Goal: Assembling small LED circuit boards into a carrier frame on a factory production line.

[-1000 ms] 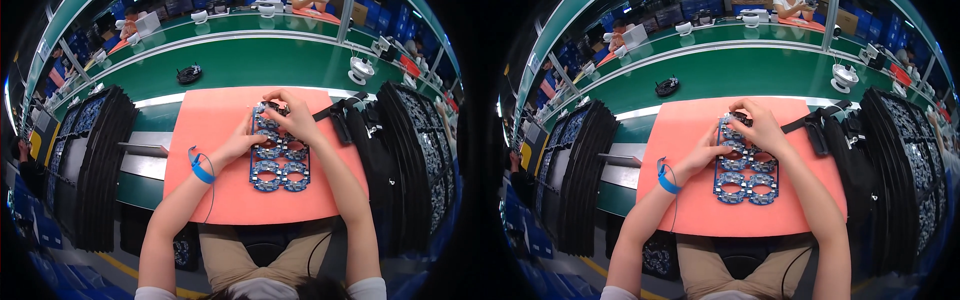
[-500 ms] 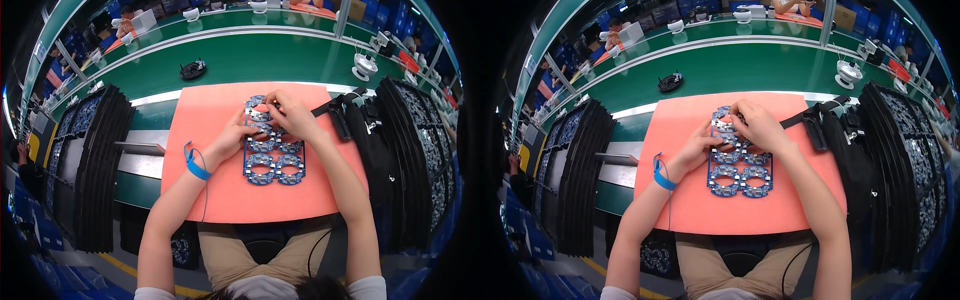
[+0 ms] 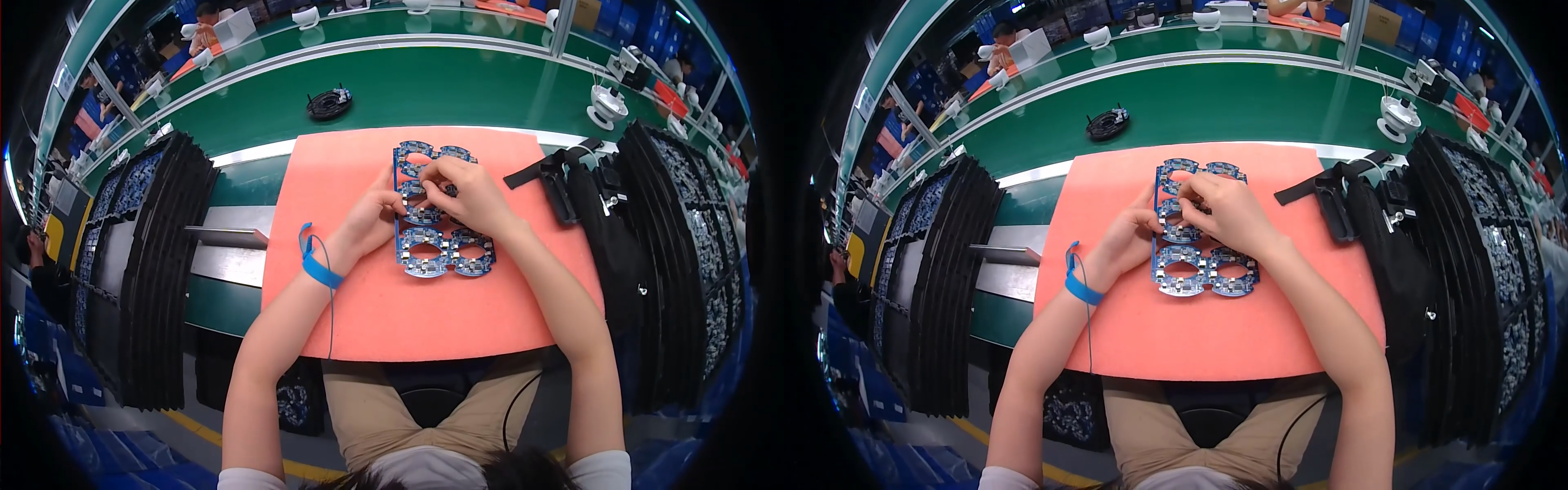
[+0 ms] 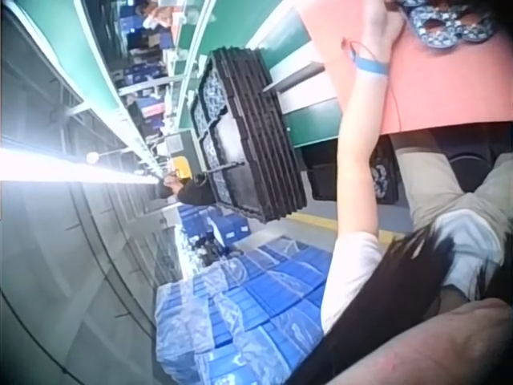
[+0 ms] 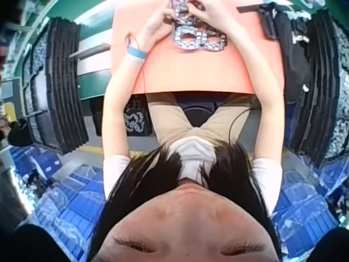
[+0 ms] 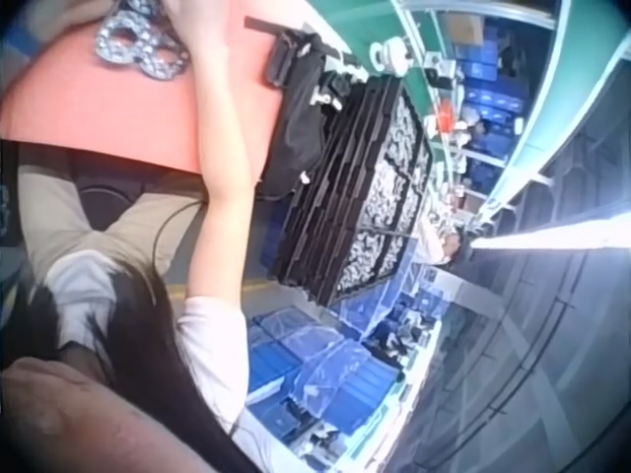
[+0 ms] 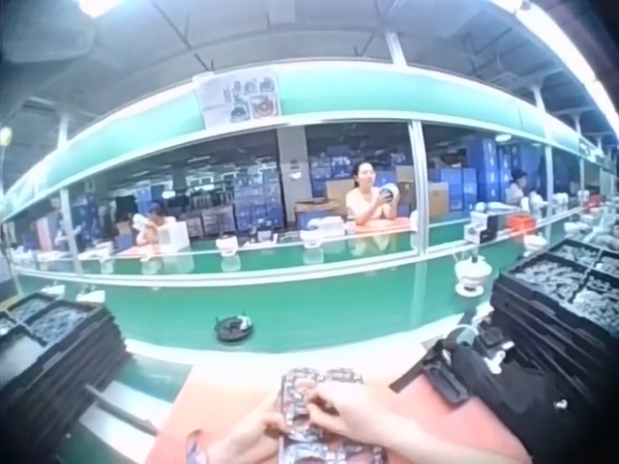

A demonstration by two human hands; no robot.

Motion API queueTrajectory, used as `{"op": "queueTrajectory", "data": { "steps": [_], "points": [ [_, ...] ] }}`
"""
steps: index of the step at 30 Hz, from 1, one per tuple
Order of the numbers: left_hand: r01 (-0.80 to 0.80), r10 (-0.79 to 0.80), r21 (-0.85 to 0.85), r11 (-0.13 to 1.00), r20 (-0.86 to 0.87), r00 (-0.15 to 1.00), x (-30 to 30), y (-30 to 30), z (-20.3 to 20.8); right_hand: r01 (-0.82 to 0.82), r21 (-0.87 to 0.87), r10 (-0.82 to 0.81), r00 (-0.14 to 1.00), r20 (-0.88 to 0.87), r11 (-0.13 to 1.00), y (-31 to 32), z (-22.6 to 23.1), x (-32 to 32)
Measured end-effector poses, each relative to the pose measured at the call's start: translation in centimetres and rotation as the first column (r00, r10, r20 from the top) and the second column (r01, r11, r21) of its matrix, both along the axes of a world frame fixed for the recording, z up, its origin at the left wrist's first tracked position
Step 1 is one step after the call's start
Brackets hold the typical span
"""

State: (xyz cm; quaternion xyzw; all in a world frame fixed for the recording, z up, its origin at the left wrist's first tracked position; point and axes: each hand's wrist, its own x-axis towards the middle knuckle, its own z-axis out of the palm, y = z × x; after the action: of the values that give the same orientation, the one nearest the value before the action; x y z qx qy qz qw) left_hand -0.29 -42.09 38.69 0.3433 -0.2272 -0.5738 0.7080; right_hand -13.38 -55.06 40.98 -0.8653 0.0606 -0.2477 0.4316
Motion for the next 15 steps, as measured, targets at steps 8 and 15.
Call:
{"op": "queueTrajectory", "data": {
  "steps": [8, 15],
  "points": [
    [0.079, -0.079, 0.009, 0.997, 0.18, 0.98, 0.0, 0.4, 0.3, 0.007, -0.543, 0.093, 0.983, 0.158, 0.84, 0.4, -1.1, 0.6],
    [0.108, -0.1, -0.028, 0.994, 0.198, 0.975, 0.0, 0.2, 0.2, 0.075, -0.175, -0.043, 0.982, 0.183, 0.982, -0.2, -0.2, 0.4]
  ]
}}
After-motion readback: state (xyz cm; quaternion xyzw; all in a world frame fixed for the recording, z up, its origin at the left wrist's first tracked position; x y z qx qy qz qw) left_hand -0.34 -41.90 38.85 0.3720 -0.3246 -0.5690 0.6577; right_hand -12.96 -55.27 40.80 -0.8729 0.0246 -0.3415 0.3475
